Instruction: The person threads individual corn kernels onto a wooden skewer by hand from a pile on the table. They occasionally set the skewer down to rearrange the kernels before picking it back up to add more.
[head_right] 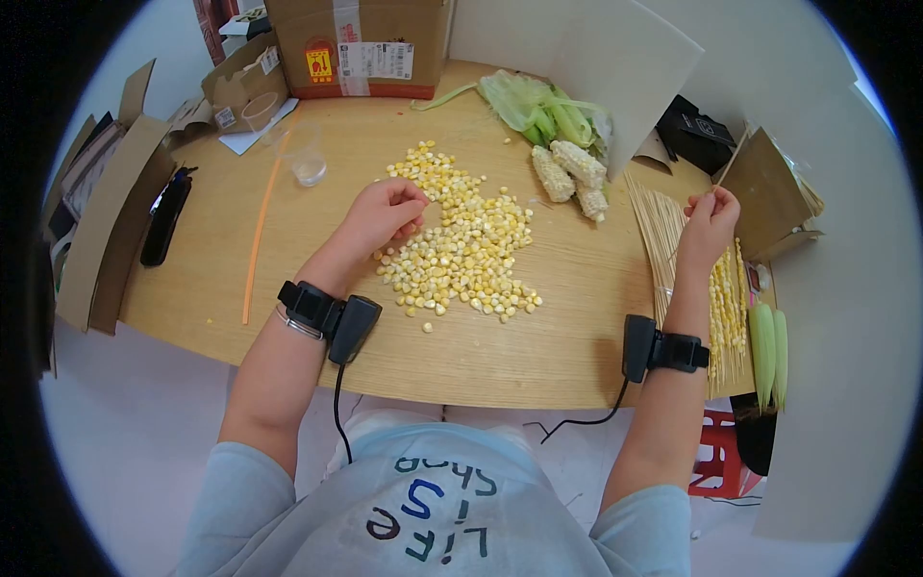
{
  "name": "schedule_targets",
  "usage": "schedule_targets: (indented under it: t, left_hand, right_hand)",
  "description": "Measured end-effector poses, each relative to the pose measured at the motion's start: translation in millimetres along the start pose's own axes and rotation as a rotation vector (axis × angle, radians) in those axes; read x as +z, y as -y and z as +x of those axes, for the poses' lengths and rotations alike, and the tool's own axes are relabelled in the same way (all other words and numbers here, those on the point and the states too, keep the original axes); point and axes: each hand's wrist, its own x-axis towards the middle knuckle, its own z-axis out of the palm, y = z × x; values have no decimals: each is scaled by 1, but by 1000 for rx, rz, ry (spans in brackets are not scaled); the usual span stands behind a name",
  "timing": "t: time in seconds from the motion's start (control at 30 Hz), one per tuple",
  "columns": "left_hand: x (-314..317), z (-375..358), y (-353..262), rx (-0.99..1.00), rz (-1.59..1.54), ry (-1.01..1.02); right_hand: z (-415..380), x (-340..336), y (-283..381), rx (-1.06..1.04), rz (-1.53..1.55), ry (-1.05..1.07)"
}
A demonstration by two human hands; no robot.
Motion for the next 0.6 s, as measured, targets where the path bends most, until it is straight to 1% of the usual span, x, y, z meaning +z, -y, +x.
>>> schedule_targets:
  t: [0.03, 0.07, 0.1, 0.13, 0.17, 0.2, 0.23, 0.3, 0.33, 0.4, 0.43, 0.5, 0.53, 0.6]
  left_hand:
    - [0, 1, 0, -1, 0, -2]
    - [-1, 1, 1, 50, 23, -63]
    - [-1, 2, 2, 99, 46, -125]
    - [-4, 5, 5, 96, 47, -127]
    - [-7, 8, 9, 119, 72, -188]
    - [-9, 10, 12, 144, 96, -250]
    - [-11, 10, 14, 141, 99, -251]
    - [-13, 10, 17, 147, 152, -276]
    - [-13, 8, 15, 146, 155, -277]
    - [-14, 4, 8, 92, 313, -186]
    - [-14, 2, 4, 90, 317, -189]
    - [-12, -3, -1, -7, 279, -64]
    - [-11, -4, -1, -10, 281, -67]
    - [-10, -6, -1, -36, 206, -1]
  right_hand:
    - [-2, 0, 10, -68, 88, -30]
    - [-6, 0, 19, -68, 90, -27]
    - [-16, 2, 35, -158, 71, 3]
    - [-27, 5, 47, -247, 53, 32]
    - [-38, 8, 53, -244, 55, 35]
    - [-47, 11, 58, -383, -58, 115]
    - [-57, 15, 64, -522, -170, 195]
    - [-76, 27, 78, -502, -202, 393]
    - [-83, 33, 81, -501, -199, 393]
    - [-92, 44, 80, -390, -88, 657]
    - [-92, 49, 77, -389, -83, 658]
    - [-92, 58, 69, -302, -50, 716]
    - [-93, 60, 66, -300, -46, 718]
    - [-94, 65, 60, -213, -23, 760]
